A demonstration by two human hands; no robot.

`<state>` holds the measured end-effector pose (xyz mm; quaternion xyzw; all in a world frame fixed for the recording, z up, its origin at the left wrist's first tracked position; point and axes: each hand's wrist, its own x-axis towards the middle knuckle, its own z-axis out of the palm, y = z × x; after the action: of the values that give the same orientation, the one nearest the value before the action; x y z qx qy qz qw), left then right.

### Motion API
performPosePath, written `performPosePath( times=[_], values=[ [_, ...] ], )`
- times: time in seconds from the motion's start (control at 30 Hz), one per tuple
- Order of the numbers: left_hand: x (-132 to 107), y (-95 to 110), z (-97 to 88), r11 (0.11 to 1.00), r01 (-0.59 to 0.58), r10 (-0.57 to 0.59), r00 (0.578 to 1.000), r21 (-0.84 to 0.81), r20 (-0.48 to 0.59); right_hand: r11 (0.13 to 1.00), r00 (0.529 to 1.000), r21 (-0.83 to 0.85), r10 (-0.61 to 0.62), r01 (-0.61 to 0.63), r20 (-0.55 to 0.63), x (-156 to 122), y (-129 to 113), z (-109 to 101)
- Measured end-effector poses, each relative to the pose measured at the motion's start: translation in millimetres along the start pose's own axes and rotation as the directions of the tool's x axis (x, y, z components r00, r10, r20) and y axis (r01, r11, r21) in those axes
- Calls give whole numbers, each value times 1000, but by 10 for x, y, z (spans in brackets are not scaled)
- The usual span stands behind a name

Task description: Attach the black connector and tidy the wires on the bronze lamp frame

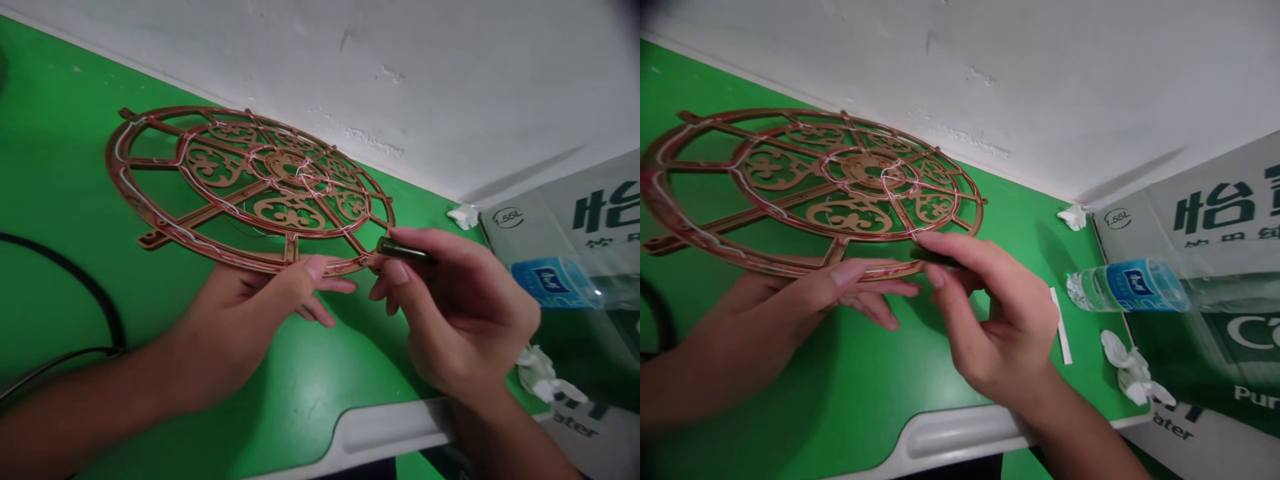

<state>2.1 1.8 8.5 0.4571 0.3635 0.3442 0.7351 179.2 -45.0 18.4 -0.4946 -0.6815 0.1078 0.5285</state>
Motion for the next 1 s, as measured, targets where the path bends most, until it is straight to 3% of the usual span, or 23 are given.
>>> performPosePath(
  times=[0.1,0.33,0.53,1.0],
  values=[
    [-7,-21,-29,999,14,-14,1000,50,12,999,999,-18,-49,49,14,-9,-31,0],
    [0,-37,-14,1000,-5,5,1000,-19,0,983,993,-156,-107,99,-43,-31,-50,-1],
    [4,1,10,996,-12,15,999,-83,40,914,959,-298,-241,277,152,58,-67,-13],
    [38,-16,5,997,-38,43,997,-69,67,889,922,-299,-266,348,283,77,-57,-17]
  ],
)
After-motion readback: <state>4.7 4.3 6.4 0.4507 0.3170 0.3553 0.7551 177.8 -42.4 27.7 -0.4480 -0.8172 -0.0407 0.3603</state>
